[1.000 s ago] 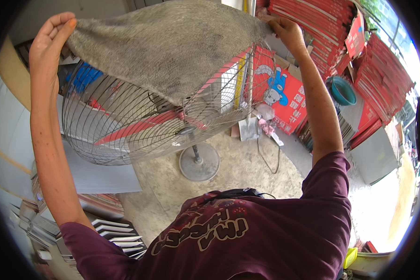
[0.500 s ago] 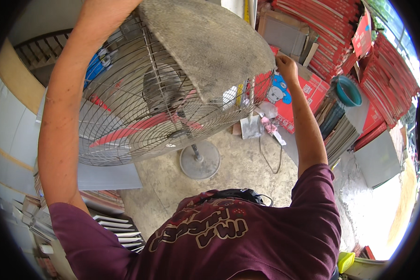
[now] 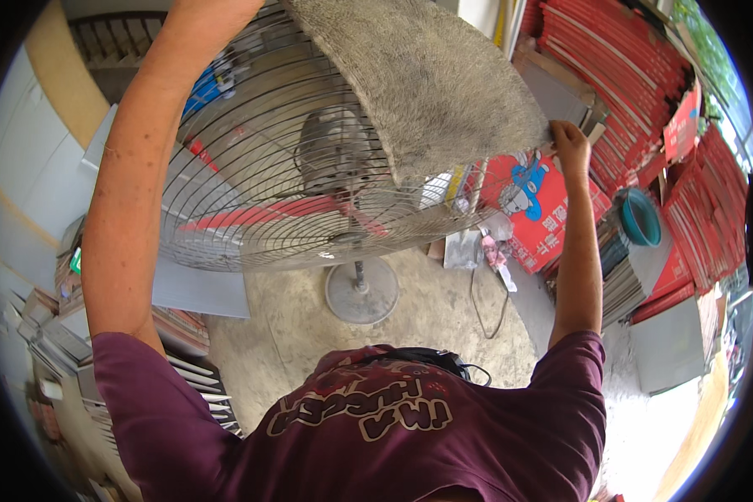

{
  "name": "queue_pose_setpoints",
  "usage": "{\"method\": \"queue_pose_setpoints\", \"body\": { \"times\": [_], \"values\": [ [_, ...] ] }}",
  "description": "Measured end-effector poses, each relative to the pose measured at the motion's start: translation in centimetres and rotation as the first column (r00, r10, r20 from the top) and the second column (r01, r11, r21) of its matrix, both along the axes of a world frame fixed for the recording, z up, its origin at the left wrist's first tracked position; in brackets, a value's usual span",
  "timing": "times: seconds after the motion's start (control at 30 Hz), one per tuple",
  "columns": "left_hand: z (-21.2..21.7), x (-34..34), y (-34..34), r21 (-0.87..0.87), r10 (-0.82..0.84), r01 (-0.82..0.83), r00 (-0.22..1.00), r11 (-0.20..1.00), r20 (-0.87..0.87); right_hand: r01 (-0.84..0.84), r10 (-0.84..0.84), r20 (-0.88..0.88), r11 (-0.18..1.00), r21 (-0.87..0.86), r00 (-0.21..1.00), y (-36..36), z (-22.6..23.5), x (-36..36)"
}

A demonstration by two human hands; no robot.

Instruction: The person wipes a large floor fan and then wipes several panels stacked on the floor using a cloth.

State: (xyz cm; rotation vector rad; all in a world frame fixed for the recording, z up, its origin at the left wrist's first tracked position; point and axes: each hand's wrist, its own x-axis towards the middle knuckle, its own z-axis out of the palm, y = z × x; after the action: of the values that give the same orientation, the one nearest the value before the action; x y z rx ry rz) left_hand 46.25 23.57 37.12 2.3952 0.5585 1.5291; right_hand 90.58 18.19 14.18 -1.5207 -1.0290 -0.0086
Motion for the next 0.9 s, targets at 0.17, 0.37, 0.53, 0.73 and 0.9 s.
{"method": "queue_pose_setpoints", "body": {
  "times": [0.17, 0.37, 0.53, 0.73, 0.9],
  "values": [
    [-1.1, -6.9, 1.5, -0.09, 0.07, -0.059, 0.991, 0.994, 0.114, -0.124, 0.114, 0.108, 0.988, 0.096, 0.988, -0.3, 5.3, -2.6],
    [-3.3, -16.4, 1.7, -0.092, 0.298, -0.292, 0.953, 0.952, 0.058, -0.267, 0.222, 0.234, 0.947, 0.179, 0.946, 0.9, 11.3, -8.6],
    [-6.8, -22.5, 1.5, -0.208, 0.36, -0.324, 0.918, 0.923, 0.165, -0.34, 0.244, 0.397, 0.92, 0.194, 0.885, 2.4, 15.3, -13.4],
    [-12.5, -28.4, 1.2, -0.35, 0.447, -0.347, 0.855, 0.87, 0.265, -0.343, 0.215, 0.543, 0.928, 0.146, 0.812, 2.0, 19.3, -21.7],
    [-18.4, -32.4, 1.4, -0.456, 0.52, -0.356, 0.796, 0.816, 0.308, -0.425, 0.225, 0.684, 0.895, 0.136, 0.694, 2.2, 20.9, -28.5]
  ]
}}
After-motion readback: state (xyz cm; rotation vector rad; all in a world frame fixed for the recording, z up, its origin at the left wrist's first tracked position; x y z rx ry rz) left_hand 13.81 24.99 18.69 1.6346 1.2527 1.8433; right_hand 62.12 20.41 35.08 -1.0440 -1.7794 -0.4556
